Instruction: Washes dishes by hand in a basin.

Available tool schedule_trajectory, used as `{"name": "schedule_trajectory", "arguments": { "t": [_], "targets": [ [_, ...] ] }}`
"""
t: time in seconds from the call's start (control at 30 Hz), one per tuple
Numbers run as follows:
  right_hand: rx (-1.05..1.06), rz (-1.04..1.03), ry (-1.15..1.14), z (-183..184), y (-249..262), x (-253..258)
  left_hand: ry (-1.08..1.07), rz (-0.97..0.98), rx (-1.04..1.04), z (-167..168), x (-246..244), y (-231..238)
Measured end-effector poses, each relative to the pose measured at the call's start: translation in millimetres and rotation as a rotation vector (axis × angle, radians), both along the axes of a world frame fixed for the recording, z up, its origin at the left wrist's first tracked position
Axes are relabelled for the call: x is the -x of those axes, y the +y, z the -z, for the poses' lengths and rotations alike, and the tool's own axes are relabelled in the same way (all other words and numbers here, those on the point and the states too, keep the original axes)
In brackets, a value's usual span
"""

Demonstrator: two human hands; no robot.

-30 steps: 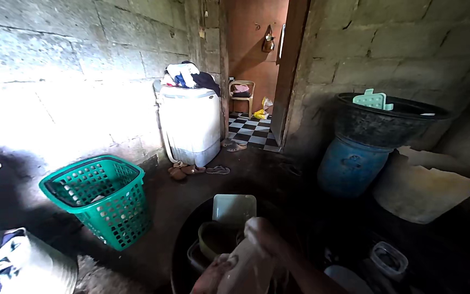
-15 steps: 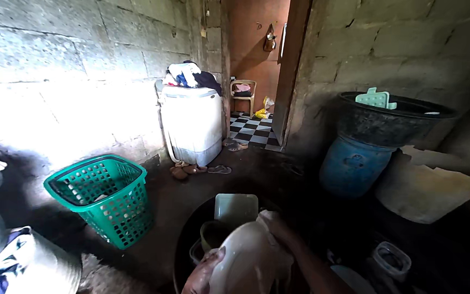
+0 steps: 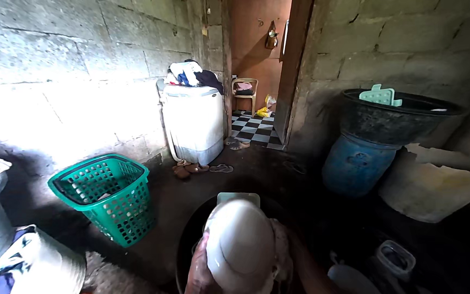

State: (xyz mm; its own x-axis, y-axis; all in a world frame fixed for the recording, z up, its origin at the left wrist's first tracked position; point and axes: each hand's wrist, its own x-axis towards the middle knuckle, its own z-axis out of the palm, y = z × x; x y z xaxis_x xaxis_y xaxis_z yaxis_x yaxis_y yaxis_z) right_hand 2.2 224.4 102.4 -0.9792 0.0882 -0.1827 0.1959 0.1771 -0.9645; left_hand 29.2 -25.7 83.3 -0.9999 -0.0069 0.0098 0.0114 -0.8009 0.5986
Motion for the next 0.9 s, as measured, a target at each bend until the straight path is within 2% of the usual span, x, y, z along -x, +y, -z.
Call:
{"name": "schedule_trajectory", "arguments": {
  "t": [0.1,0.17,0.2,0.27,0.4,0.53,0.63,0.7,0.77,0.9],
  "targets": [
    [0.058,0.191,-0.059,52,-13,1,-0.062,-0.084,0.078,5,8,-6],
    [0.011,0.193,0.001,61,-14,10,-0.123,-0.076,0.197,5,7,-19],
    [-0.065,0.160,0.044,49,-13,13,-0.156,-0.051,0.259,3,6,-26],
    [-0.190,0.018,0.060,-3,-10,17,-0.192,0.023,0.378,-1,6,-36],
    [-0.472,-0.264,0.046,-70,-17,36,-0.112,0.153,0.711,-5,6,-26],
    [-0.777,-0.668,0.136,-82,-54,33,0.025,0.252,0.978,-6,2,11],
    [-0.972,-0.866,0.191,-87,-79,20,0.007,0.156,1.209,3,2,27],
    [-0.946,-0.812,0.227,-84,-78,19,-0.036,0.129,1.419,-8,1,26],
    [-0.785,-0.669,0.300,-72,-69,26,-0.070,0.120,1.548,-26,-3,25],
    [-0.366,-0.309,0.276,-53,-43,43,-0.018,0.000,1.413,-30,-16,22]
  ]
}}
